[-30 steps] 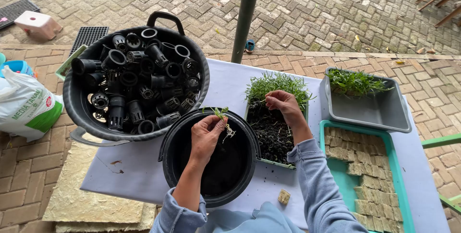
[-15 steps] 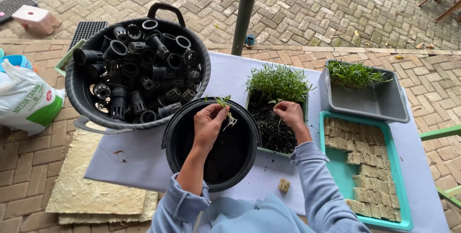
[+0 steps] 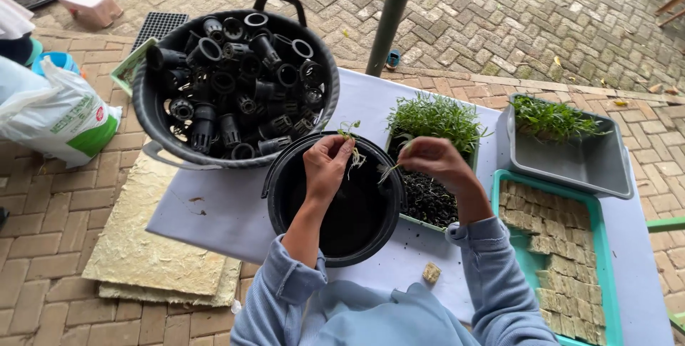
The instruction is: Transplanting plant seedlings from a growth tray into rockwool cubes and placing them into a bucket.
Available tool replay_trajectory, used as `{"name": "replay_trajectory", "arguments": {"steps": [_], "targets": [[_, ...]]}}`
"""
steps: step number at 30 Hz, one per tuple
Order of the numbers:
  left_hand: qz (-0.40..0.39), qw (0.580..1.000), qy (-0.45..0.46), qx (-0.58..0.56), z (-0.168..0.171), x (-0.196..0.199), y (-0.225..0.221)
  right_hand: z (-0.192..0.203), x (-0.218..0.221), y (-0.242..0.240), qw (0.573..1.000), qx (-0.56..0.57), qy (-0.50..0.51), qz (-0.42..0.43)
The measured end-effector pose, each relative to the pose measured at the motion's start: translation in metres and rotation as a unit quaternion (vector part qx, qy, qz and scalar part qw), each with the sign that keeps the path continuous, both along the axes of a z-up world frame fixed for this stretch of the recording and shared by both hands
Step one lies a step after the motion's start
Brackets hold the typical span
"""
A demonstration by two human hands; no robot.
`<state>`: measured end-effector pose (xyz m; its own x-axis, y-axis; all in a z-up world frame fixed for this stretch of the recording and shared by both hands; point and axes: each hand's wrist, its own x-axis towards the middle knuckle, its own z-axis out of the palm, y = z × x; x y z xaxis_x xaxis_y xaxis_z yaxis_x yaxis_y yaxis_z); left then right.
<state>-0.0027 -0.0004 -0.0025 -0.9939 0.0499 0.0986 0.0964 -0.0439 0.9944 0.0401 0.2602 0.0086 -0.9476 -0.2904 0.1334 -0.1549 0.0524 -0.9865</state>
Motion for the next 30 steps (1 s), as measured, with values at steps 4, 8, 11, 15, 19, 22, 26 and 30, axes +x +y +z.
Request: {"name": "replay_trajectory", "arguments": {"steps": [4,8,11,15,19,22,26,30], "targets": [[0.085,0.995,0.049,0.017,0.003,-0.004,-0.009,-0.008,-0.017,-0.078,0.981,0.16,0.03,0.102],[0.122,0.987,0.043,0.096,-0.003,-0.006,-0.011,-0.072,-0.045,-0.134,0.835,0.493,0.122,0.21],[0.107,0.981,0.0,0.164,-0.009,-0.01,-0.01,-0.178,-0.074,-0.128,0.768,0.582,0.173,0.203],[0.093,0.974,0.0,0.204,-0.01,-0.012,-0.011,-0.174,-0.074,-0.132,0.826,0.394,0.262,0.306],[0.104,0.982,-0.007,0.16,-0.01,-0.011,-0.012,-0.106,-0.064,-0.134,0.77,0.579,0.157,0.216],[0.105,0.983,-0.021,0.15,-0.011,-0.011,-0.011,-0.008,-0.043,-0.12,0.826,0.485,0.121,0.262],[0.027,0.979,-0.014,0.199,-0.014,-0.011,-0.006,0.066,-0.023,-0.077,0.913,0.319,0.114,0.228],[-0.049,0.985,-0.026,0.165,-0.018,-0.008,-0.001,0.073,-0.018,-0.05,0.956,0.251,0.143,0.044]]}}
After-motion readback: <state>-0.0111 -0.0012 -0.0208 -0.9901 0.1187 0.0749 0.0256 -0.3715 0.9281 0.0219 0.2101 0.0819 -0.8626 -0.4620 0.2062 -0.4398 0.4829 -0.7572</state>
